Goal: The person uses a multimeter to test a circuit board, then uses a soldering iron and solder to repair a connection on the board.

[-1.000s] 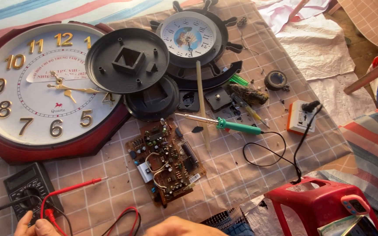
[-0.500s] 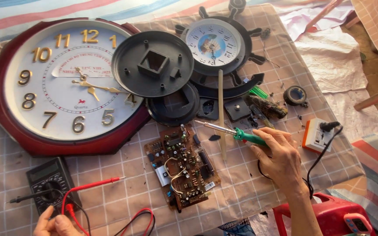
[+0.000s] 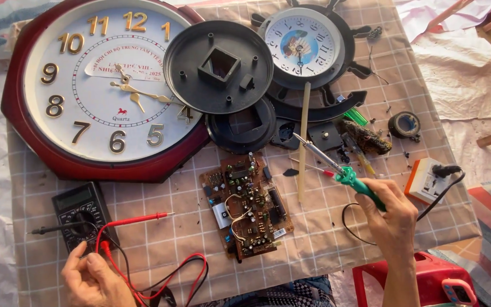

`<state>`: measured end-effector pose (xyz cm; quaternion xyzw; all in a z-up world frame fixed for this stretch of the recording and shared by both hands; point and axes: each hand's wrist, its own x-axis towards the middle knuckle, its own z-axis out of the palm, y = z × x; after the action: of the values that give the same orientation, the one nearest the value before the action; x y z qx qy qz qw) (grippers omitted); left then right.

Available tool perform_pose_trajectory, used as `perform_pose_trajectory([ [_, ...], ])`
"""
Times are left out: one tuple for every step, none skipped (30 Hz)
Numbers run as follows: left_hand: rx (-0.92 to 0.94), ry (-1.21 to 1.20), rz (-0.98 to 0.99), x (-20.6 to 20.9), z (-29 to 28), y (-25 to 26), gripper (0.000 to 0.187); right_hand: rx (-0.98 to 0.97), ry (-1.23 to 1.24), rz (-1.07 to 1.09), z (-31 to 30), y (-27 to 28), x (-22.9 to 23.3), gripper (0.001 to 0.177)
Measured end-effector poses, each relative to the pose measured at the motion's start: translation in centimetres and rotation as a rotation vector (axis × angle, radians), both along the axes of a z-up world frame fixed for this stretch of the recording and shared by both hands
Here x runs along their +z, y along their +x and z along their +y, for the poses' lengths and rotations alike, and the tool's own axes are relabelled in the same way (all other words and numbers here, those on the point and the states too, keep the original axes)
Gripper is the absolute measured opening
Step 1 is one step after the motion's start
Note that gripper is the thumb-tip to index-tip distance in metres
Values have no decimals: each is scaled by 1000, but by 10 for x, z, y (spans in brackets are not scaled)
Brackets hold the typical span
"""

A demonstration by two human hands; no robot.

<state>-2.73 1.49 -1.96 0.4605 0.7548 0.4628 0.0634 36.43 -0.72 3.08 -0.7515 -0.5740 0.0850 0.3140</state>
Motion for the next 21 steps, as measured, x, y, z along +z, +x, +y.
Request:
perform_pose_trajectory([
  [-5,7,8,-2,0,-1,26,1,-25,17,-6,2,-4,25],
  [-9,18,15,-4,0,-2,28,2,-47,32,-11,4,-7,26],
  [-13,17,15,-3,-1,-1,28,-1,-49,32,-11,1,-4,26],
  [-16,21,-1,-2,0,0,31,-14,-72,9,-13,-3,-1,26],
  [-19,26,-18,-1,0,1,35,-27,-95,-15,-15,-6,3,26],
  [-30,26,-17,-3,1,1,35,-37,-95,-14,-17,-4,0,26],
  [-31,41,-47,-4,2,2,29,-57,-61,64,-20,-3,-3,26],
  [-30,55,-78,-5,1,2,25,-73,-27,140,-22,-2,-5,27],
  [-37,55,-78,-10,1,0,25,-80,-26,141,-21,-3,-6,27],
  [-46,74,-90,-14,1,-2,27,-100,-34,113,-20,-5,-6,27],
  [-54,93,-102,-19,1,-5,29,-120,-43,85,-18,-7,-7,27],
  [-57,92,-102,-19,0,-5,29,-123,-43,85,-18,-7,-7,27],
  [-58,92,-91,-19,0,-6,28,-133,-43,96,-18,-7,-8,26],
  [-54,94,-82,-20,0,-6,28,-138,-41,106,-15,-7,-8,25],
  [-51,96,-82,-17,1,-3,28,-135,-39,105,-16,-4,-10,25],
  [-58,92,-93,-14,0,-2,29,-141,-19,80,-16,-3,-12,25],
  [-64,88,-105,-11,0,-1,30,-147,1,55,-16,-2,-14,25],
  [-66,89,-105,-13,-1,-2,30,-149,2,55,-15,-2,-13,25],
  [-55,93,-85,-14,-1,-2,30,-162,-24,72,-14,-1,-12,25],
  [-47,99,-66,-15,0,-3,29,-180,-47,89,-12,0,-11,26],
  [-53,102,-67,-18,2,-5,29,-185,-42,89,-12,-1,-11,26],
])
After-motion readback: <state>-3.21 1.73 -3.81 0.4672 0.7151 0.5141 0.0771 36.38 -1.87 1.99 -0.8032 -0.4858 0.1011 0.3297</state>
